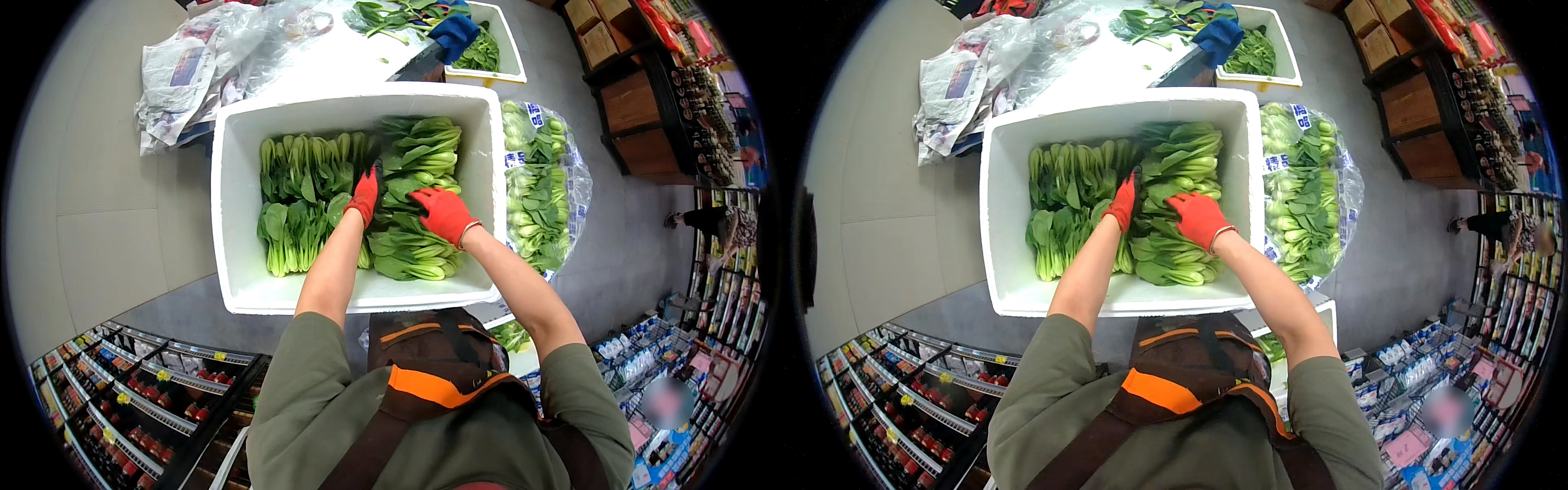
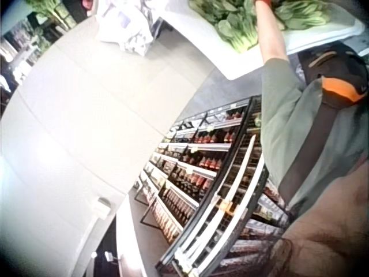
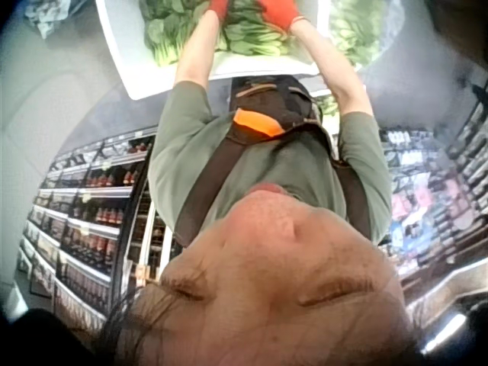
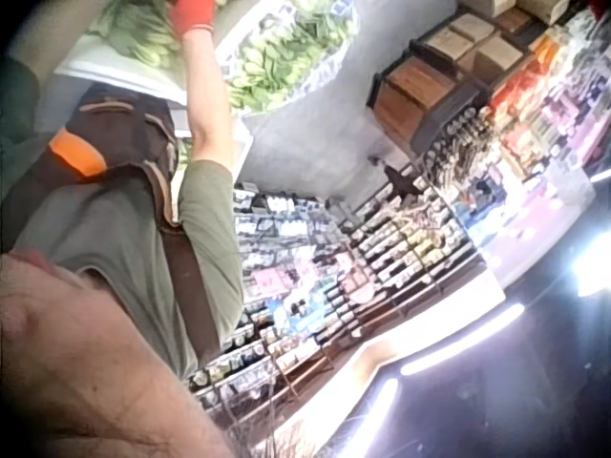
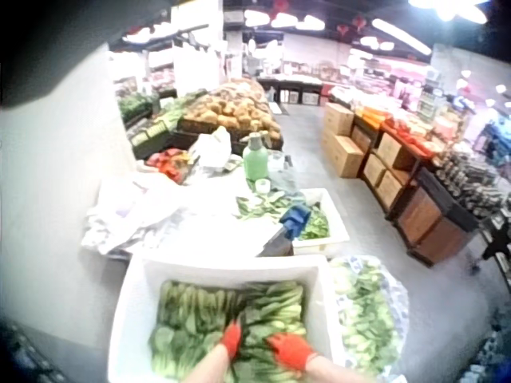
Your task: The person carries a bundle of bok choy to a produce display and arranges it on the shelf. They then return to a preparation area, where they repeatedly pick up bok choy from a large white bin, trim the ends, and place the vegetables into a plastic bag. The person also uses a spray bottle to mist the vegetables with water.
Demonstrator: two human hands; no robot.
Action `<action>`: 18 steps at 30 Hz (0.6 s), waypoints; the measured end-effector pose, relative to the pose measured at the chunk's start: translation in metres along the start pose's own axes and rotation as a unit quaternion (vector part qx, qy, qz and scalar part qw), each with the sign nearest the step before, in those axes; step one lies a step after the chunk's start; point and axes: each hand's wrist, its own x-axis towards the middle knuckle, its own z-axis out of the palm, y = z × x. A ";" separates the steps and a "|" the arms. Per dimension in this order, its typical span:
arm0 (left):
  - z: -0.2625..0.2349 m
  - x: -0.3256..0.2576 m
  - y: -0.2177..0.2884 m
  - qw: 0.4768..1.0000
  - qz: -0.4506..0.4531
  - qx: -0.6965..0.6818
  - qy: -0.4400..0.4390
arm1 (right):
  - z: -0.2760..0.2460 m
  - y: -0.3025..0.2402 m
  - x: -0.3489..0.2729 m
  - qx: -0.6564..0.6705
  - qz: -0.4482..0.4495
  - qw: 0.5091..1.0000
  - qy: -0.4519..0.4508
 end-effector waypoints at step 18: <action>0.012 0.026 -0.012 0.972 -0.126 -0.132 -0.151 | 0.067 0.073 -0.007 0.509 0.463 0.713 0.137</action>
